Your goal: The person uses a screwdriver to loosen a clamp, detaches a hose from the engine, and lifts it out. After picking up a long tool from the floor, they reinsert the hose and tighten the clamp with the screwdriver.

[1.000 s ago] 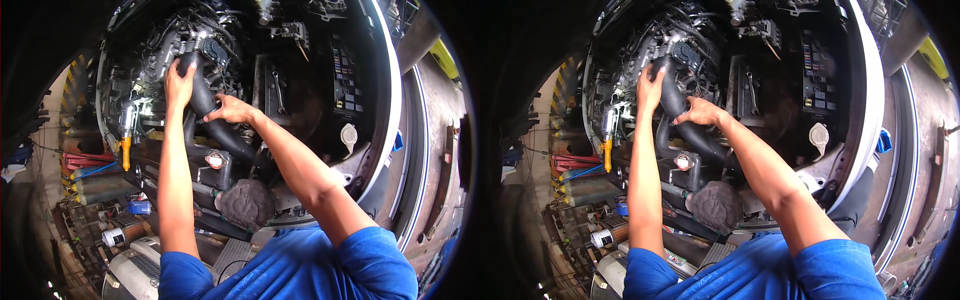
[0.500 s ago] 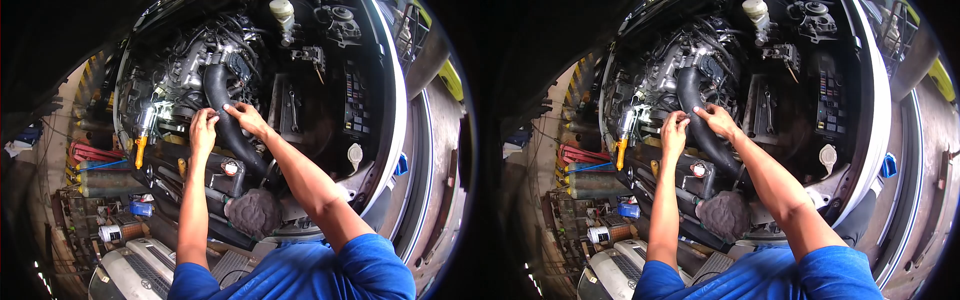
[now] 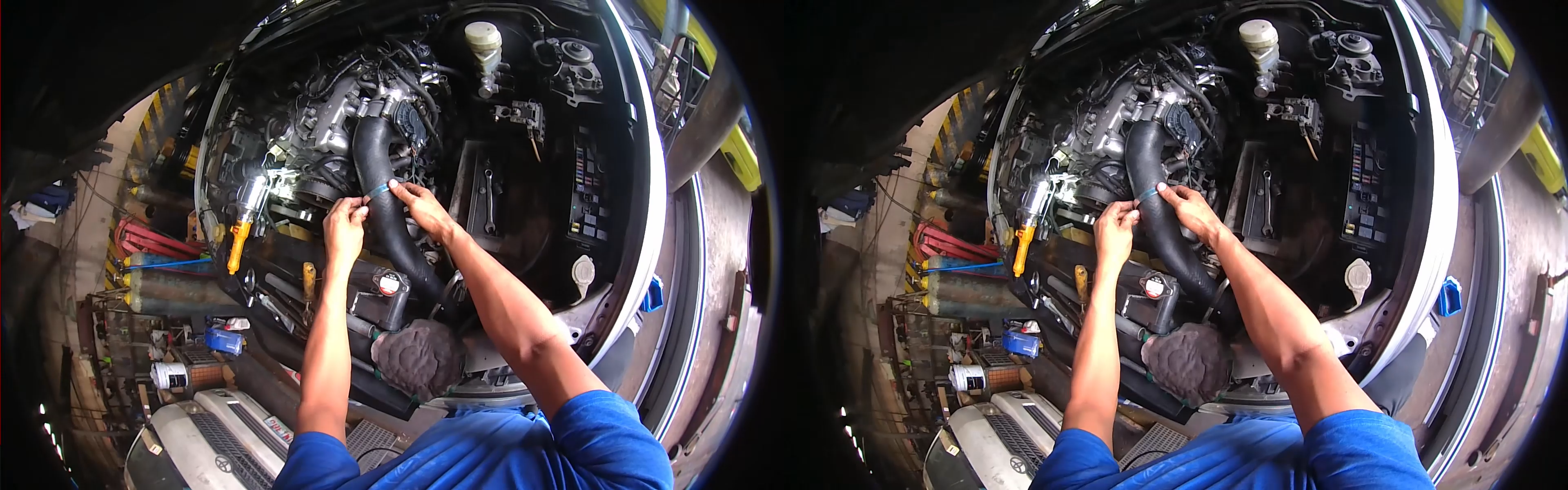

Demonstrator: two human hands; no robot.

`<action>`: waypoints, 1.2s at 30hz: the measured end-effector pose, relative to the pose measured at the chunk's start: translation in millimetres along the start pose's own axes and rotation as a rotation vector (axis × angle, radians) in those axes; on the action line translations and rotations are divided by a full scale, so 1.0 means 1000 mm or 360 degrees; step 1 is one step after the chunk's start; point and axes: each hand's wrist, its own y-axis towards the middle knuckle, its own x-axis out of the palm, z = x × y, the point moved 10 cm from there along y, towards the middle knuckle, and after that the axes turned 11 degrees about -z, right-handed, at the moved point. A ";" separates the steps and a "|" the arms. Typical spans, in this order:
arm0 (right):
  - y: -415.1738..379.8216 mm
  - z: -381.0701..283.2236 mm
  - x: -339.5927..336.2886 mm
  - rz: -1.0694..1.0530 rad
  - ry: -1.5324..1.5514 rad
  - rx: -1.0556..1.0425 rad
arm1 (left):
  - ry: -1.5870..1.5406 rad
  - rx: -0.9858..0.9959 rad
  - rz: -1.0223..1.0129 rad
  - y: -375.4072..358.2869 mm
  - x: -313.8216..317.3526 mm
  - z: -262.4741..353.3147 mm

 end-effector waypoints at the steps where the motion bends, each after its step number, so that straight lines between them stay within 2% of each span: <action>1: 0.000 0.003 0.001 0.0004 0.0051 0.0019 | 0.0124 0.0112 0.0088 -0.002 -0.002 0.009; 4: 0.007 0.010 0.000 -0.0044 0.0134 0.0029 | 0.0292 0.0314 0.0224 -0.012 -0.006 0.032; 10: 0.011 0.022 0.006 -0.0077 0.0436 0.0060 | 0.0329 0.0509 0.0222 -0.013 -0.006 0.048; 11: 0.013 0.025 0.007 -0.0102 0.0515 0.0072 | 0.0317 0.0370 0.0167 -0.011 -0.007 0.039; 14: 0.011 0.030 0.003 -0.0018 0.0421 0.0095 | -0.0138 0.0083 0.0031 -0.004 0.001 -0.002; 15: 0.014 0.028 0.004 -0.0072 0.0450 0.0055 | -0.0228 -0.0073 -0.0163 0.000 0.011 -0.019; 17: 0.016 0.023 0.012 -0.0180 0.0521 -0.0017 | -0.0072 -0.0006 -0.0169 0.002 0.008 -0.014; 23: -0.007 0.015 0.022 0.0003 0.0640 0.0222 | 0.0404 0.0362 0.0000 -0.001 -0.008 0.032; 26: -0.011 0.011 0.018 0.0165 0.0610 0.0289 | 0.0354 0.0300 0.0127 -0.009 -0.016 0.043; 28: 0.000 0.017 0.007 0.0301 0.0449 0.0029 | 0.0368 0.0535 0.0304 -0.012 -0.024 0.074; 29: 0.002 0.017 0.002 0.0363 0.0361 -0.0097 | 0.0590 0.0685 0.0342 -0.011 -0.022 0.091; 32: -0.001 0.027 -0.002 0.0389 0.0305 0.0104 | 0.0554 0.0710 0.0451 0.001 -0.022 0.093; 34: 0.004 0.022 -0.003 0.0303 0.0238 0.0045 | 0.0214 0.0104 0.0533 0.009 -0.031 0.047; 35: 0.006 0.022 -0.003 0.0265 0.0217 0.0018 | 0.0004 -0.0233 0.0420 0.008 -0.028 0.024; 36: 0.005 0.020 -0.003 0.0265 0.0200 0.0025 | -0.0216 -0.0240 0.0306 0.012 -0.017 0.010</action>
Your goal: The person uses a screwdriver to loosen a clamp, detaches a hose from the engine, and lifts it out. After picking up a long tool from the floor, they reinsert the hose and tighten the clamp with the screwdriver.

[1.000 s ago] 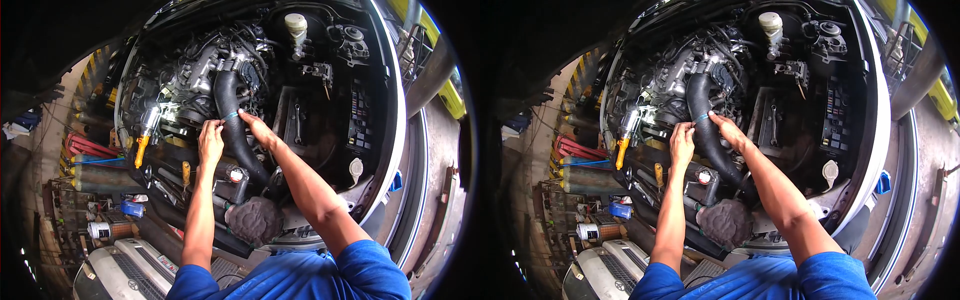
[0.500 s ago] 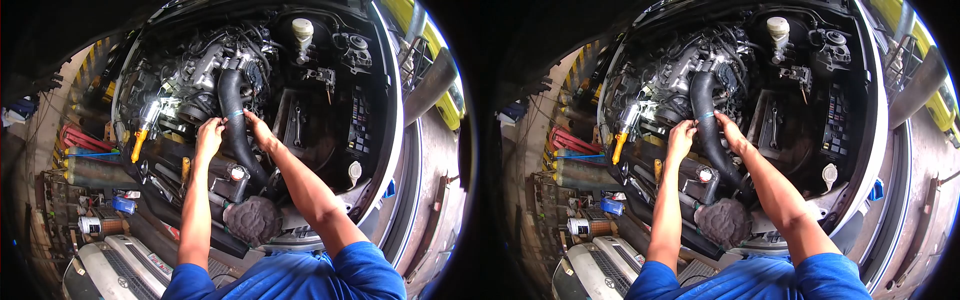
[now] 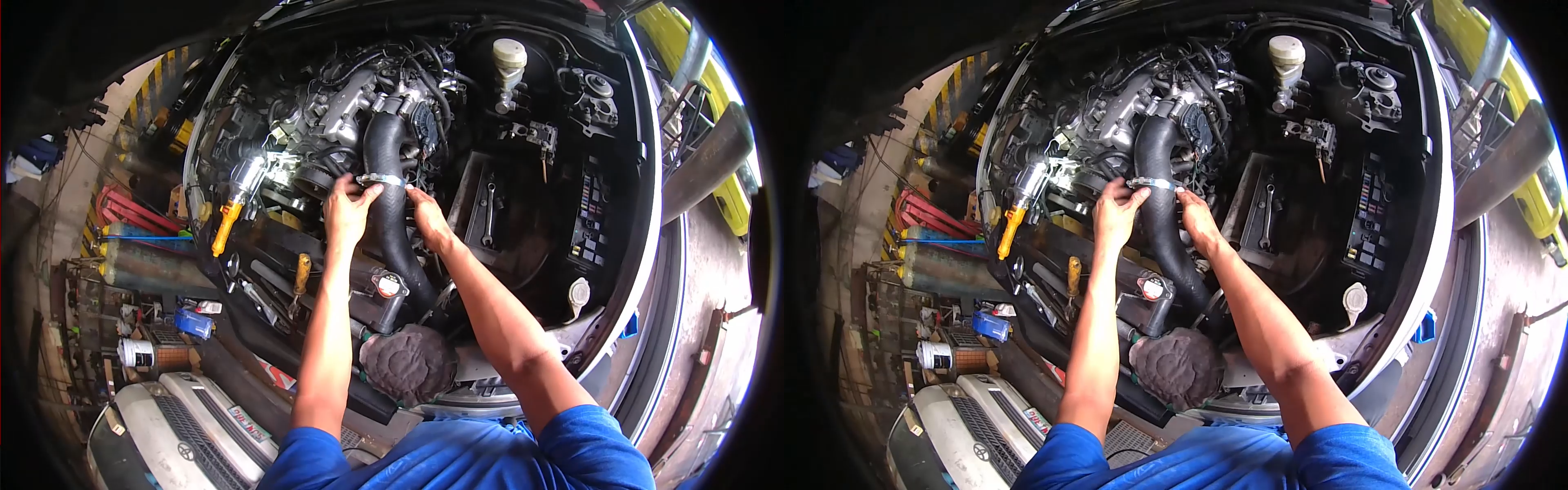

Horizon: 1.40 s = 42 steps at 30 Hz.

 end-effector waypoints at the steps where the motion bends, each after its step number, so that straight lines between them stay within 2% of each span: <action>1: -0.001 -0.001 0.000 -0.0003 -0.0020 0.0008 | -0.0210 -0.0039 -0.0127 0.004 0.011 -0.019; 2: -0.002 0.000 0.000 -0.0008 -0.0041 0.0019 | -0.0421 -0.0082 -0.0252 0.002 0.019 -0.022; 3: -0.002 0.000 0.002 -0.0029 -0.0020 0.0014 | -0.0597 -0.0044 -0.0177 0.000 0.018 -0.020; 5: 0.002 0.001 0.002 -0.0067 0.0013 -0.0007 | -0.0597 -0.0080 -0.0112 0.003 0.018 -0.016; 6: 0.006 0.009 0.002 -0.0100 0.0095 0.0099 | -0.0599 -0.0095 -0.0080 0.006 0.018 -0.013; 8: 0.011 0.020 0.004 -0.0162 0.0262 0.0307 | -0.0288 -0.0097 0.0089 0.009 0.012 -0.001; 11: 0.007 -0.009 0.010 -0.0225 0.0038 -0.0091 | 0.0079 -0.0051 0.0329 0.011 0.009 0.018; 14: 0.001 -0.022 0.014 -0.0230 0.0129 -0.0116 | 0.0015 -0.0064 0.0311 0.014 0.014 0.017; 18: -0.003 -0.023 0.017 -0.0182 0.0155 -0.0092 | -0.0064 0.0071 0.0292 0.015 0.023 0.008; 19: -0.004 -0.023 0.019 -0.0226 0.0193 -0.0096 | 0.0069 0.0038 0.0270 0.016 0.026 0.005; 23: 0.001 -0.012 0.018 -0.0214 0.0171 0.0012 | 0.0098 -0.0124 0.0235 0.023 0.025 0.013; 29: 0.003 -0.008 0.019 -0.0254 0.0206 0.0027 | 0.0201 -0.0047 0.0267 0.036 0.019 0.030; 32: 0.008 -0.004 0.018 -0.0134 0.0040 0.0008 | 0.0320 -0.0073 0.0245 0.054 0.025 0.032; 36: -0.002 -0.013 0.024 -0.0147 -0.0179 -0.0038 | 0.0465 -0.0013 0.0317 0.068 0.028 0.048; 37: -0.006 -0.010 0.024 -0.0244 -0.0312 0.0008 | 0.0457 0.0017 0.0302 0.072 0.028 0.052; 38: -0.021 -0.026 0.028 -0.0237 -0.0319 -0.0078 | 0.0485 0.0097 0.0282 0.076 0.027 0.058; 40: -0.009 -0.013 0.031 -0.0292 -0.0508 -0.0229 | 0.0408 0.0016 0.0115 0.089 0.030 0.054; 42: -0.012 -0.015 0.029 -0.0205 -0.0565 -0.0177 | 0.0371 0.0004 0.0055 0.100 0.034 0.043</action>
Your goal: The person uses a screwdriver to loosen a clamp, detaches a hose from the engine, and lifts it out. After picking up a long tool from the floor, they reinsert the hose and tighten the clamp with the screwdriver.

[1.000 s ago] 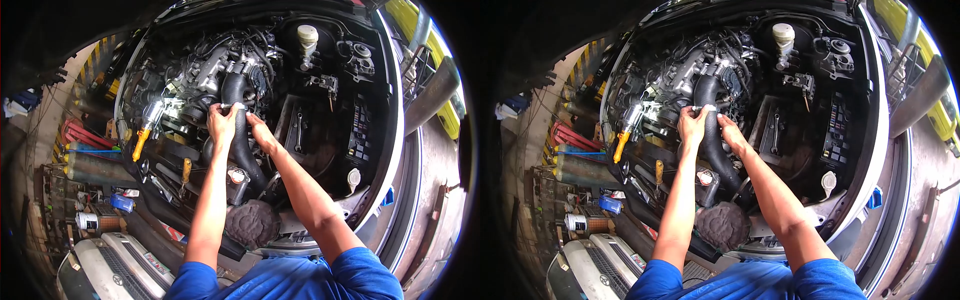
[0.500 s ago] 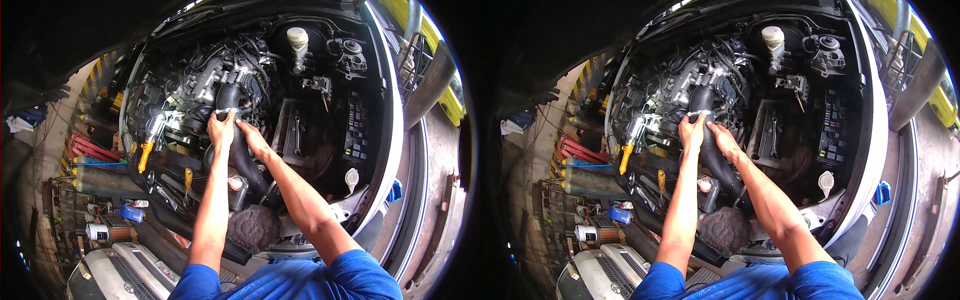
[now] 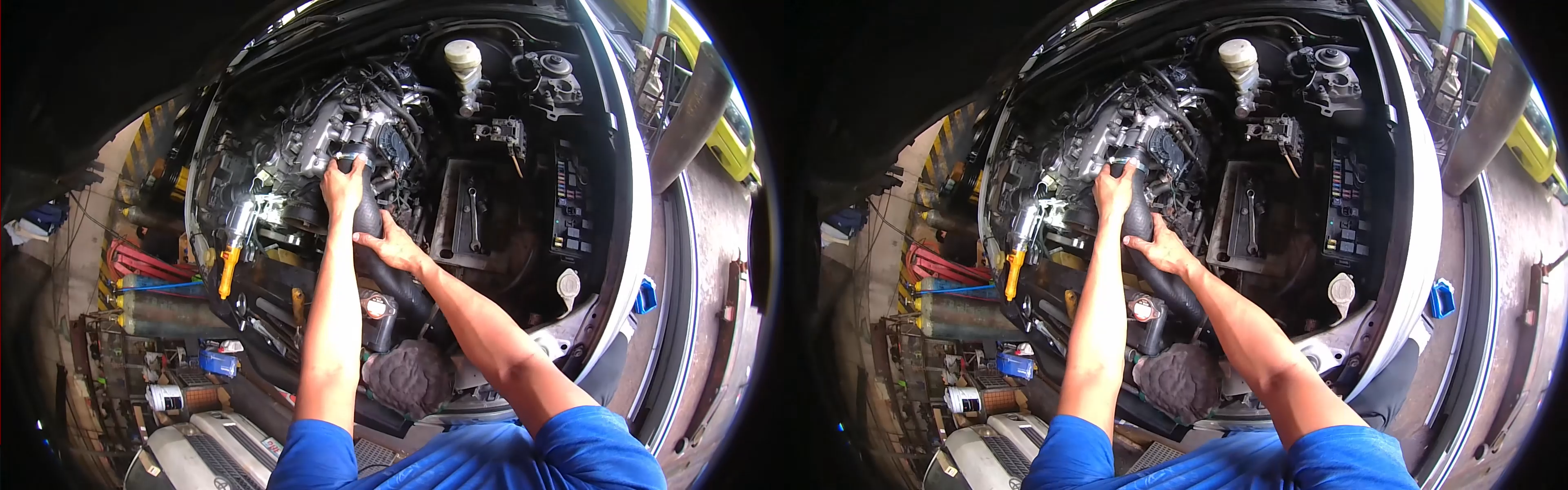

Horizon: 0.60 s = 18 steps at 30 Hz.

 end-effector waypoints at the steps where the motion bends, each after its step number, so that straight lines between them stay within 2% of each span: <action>1: -0.002 -0.002 -0.001 0.0036 -0.0017 0.0010 | -0.0016 -0.0009 -0.0028 0.004 0.004 -0.006; 4: 0.000 0.003 0.003 0.0125 -0.0046 0.0032 | 0.0096 0.0097 -0.0121 0.001 0.010 -0.003; 7: 0.000 0.002 0.003 0.0231 -0.0015 -0.0101 | 0.0127 0.0065 -0.0129 0.004 0.014 -0.003; 11: 0.000 -0.005 0.000 0.0217 -0.0034 -0.0077 | 0.0079 -0.0109 -0.0219 0.006 0.014 -0.001; 18: 0.002 -0.001 0.000 0.0321 -0.0155 -0.0063 | 0.0074 -0.0055 -0.0118 0.011 0.017 -0.001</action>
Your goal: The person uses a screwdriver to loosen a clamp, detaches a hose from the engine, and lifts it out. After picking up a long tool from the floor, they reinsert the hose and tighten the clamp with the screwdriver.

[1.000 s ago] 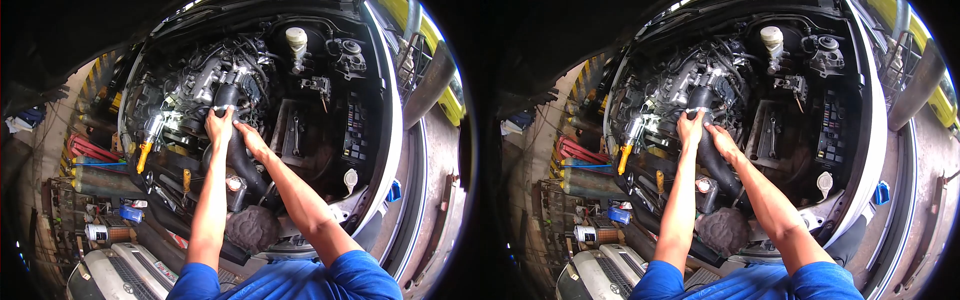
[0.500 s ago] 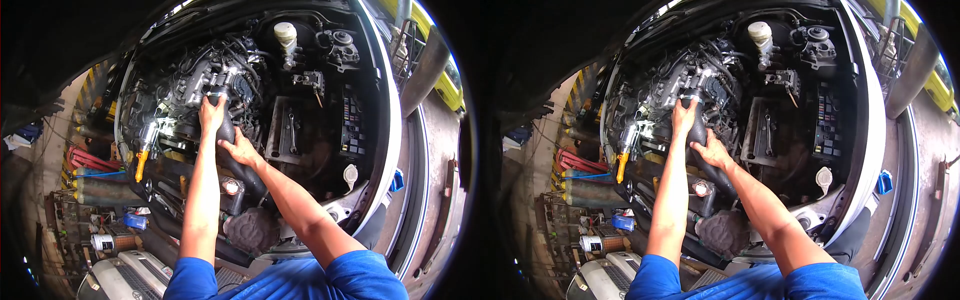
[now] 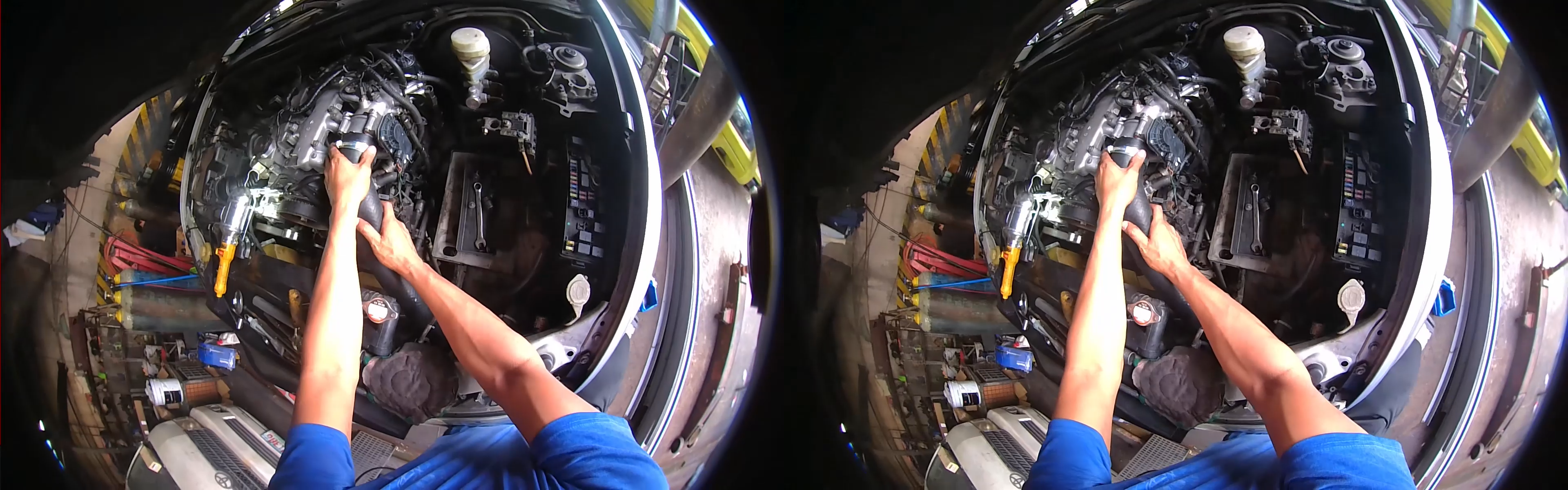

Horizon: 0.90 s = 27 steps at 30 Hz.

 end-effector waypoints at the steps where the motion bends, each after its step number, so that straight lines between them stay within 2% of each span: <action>1: 0.003 -0.003 -0.003 0.0014 -0.0015 0.0000 | 0.0006 0.0047 0.0041 -0.002 -0.002 0.004; 7: 0.003 -0.002 -0.003 -0.0034 -0.0063 0.0091 | -0.0040 0.0028 0.0045 -0.002 -0.003 0.002; 11: 0.003 -0.005 -0.003 -0.0098 -0.0078 0.0075 | 0.0170 0.0003 0.0200 -0.011 -0.011 0.011; 18: 0.002 -0.007 -0.006 -0.0236 -0.0148 0.0193 | 0.0248 -0.0097 -0.0032 -0.005 -0.013 0.015; 19: 0.002 -0.008 -0.006 -0.0249 -0.0130 0.0178 | 0.0197 -0.0076 -0.0071 -0.005 -0.012 0.013; 22: 0.005 -0.002 -0.003 -0.0230 -0.0172 0.0105 | 0.0242 0.0247 0.0260 -0.027 -0.019 0.034; 23: 0.007 -0.003 -0.005 -0.0207 -0.0199 0.0076 | 0.0477 0.0339 0.0356 -0.033 -0.019 0.049; 26: 0.010 0.003 -0.002 -0.0202 -0.0303 0.0094 | 0.0672 0.0024 0.0203 -0.026 -0.009 0.046; 27: 0.010 0.004 -0.002 -0.0204 -0.0342 0.0100 | 0.0711 0.0057 0.0268 -0.026 -0.009 0.047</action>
